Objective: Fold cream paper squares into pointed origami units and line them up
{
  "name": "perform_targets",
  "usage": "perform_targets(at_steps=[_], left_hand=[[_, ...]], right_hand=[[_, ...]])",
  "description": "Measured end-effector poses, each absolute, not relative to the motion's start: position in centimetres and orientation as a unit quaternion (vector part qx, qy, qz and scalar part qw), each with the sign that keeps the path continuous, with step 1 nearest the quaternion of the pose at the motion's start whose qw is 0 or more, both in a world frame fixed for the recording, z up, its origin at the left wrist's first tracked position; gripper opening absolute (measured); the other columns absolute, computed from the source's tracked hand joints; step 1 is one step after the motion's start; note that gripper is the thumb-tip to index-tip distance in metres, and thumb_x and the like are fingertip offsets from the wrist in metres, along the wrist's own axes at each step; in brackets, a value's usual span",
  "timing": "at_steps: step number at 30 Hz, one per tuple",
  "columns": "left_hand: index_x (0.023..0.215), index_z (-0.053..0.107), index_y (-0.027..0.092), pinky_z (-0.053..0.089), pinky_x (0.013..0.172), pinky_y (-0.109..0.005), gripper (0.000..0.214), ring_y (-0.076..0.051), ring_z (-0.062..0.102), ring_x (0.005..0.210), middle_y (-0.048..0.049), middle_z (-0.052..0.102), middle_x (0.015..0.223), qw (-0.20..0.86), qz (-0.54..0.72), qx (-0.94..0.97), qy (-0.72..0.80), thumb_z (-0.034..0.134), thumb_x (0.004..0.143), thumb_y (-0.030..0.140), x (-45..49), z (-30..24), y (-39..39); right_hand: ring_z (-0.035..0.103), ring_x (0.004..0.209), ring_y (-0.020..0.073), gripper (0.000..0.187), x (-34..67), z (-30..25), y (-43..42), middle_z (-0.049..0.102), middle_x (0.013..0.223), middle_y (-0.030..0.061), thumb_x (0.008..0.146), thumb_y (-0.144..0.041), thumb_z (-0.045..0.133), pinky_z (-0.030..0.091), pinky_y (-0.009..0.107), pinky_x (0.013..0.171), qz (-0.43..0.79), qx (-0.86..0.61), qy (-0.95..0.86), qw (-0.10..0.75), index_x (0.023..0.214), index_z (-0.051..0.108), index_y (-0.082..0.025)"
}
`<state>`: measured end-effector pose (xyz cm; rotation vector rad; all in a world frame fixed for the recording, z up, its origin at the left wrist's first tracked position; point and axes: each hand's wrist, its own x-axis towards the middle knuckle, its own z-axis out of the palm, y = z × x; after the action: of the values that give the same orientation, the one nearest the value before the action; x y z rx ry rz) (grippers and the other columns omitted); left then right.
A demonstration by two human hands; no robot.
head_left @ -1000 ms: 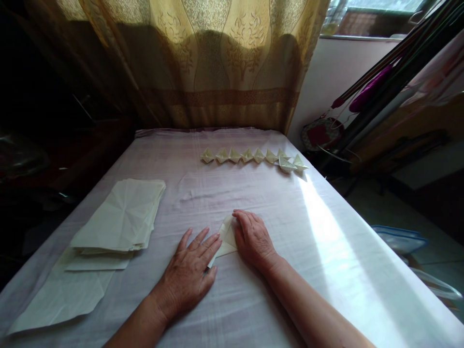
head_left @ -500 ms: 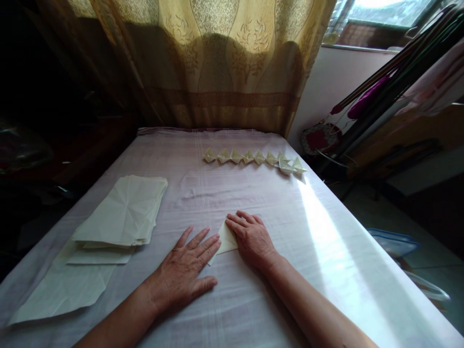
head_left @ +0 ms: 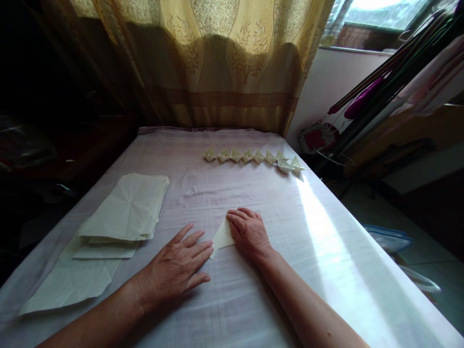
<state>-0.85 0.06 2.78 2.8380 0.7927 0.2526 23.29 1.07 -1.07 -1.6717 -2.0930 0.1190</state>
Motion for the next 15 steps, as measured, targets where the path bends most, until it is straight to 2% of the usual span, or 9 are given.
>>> perform_targets(at_steps=[2,4,5,8,15], left_hand=[[0.096,0.071,0.026,0.028,0.112,-0.047,0.022,-0.023,0.06,0.107,-0.002,0.073,0.096,0.085,0.088,0.953,0.277,0.054,0.094,0.041,0.7,3.4,0.8],[0.076,0.068,0.022,0.039,0.099,-0.044,0.027,-0.023,0.06,0.09,-0.0037,0.069,0.078,0.073,0.08,0.943,0.315,0.053,0.094,0.036,2.5,3.8,1.9],[0.075,0.067,0.021,0.043,0.092,-0.042,0.026,-0.023,0.06,0.087,-0.0045,0.068,0.077,0.069,0.079,0.934,0.342,0.055,0.093,0.035,3.4,3.9,2.5],[0.085,0.065,0.021,0.045,0.083,-0.039,0.019,-0.024,0.059,0.09,-0.005,0.068,0.089,0.087,0.1,0.885,0.447,0.066,0.085,0.04,5.7,3.4,3.8],[0.092,0.06,0.021,0.044,0.083,-0.038,0.021,-0.026,0.057,0.096,-0.0047,0.064,0.098,0.09,0.098,0.85,0.509,0.073,0.08,0.033,6.9,2.0,3.2]], right_hand=[[0.055,0.116,0.0251,0.028,23.3,-1.2,1.0,0.069,0.121,0.0048,0.091,-0.021,0.054,0.038,0.044,0.099,0.046,-0.605,-0.758,0.24,0.114,0.07,-0.026],[0.055,0.116,0.0254,0.028,23.4,-1.2,0.9,0.069,0.121,0.0045,0.09,-0.021,0.055,0.038,0.044,0.099,0.051,-0.603,-0.757,0.246,0.114,0.069,-0.026],[0.055,0.116,0.0257,0.028,23.4,-1.2,0.9,0.069,0.121,0.0043,0.09,-0.021,0.056,0.038,0.044,0.099,0.054,-0.601,-0.758,0.248,0.114,0.069,-0.025],[0.055,0.117,0.0263,0.028,23.4,-1.1,0.8,0.068,0.123,0.0042,0.089,-0.021,0.058,0.038,0.044,0.099,0.061,-0.599,-0.757,0.253,0.114,0.069,-0.024],[0.054,0.119,0.0251,0.028,23.5,-1.3,0.9,0.066,0.126,0.0073,0.089,-0.017,0.055,0.041,0.043,0.098,0.059,-0.6,-0.749,0.276,0.113,0.068,-0.021]])
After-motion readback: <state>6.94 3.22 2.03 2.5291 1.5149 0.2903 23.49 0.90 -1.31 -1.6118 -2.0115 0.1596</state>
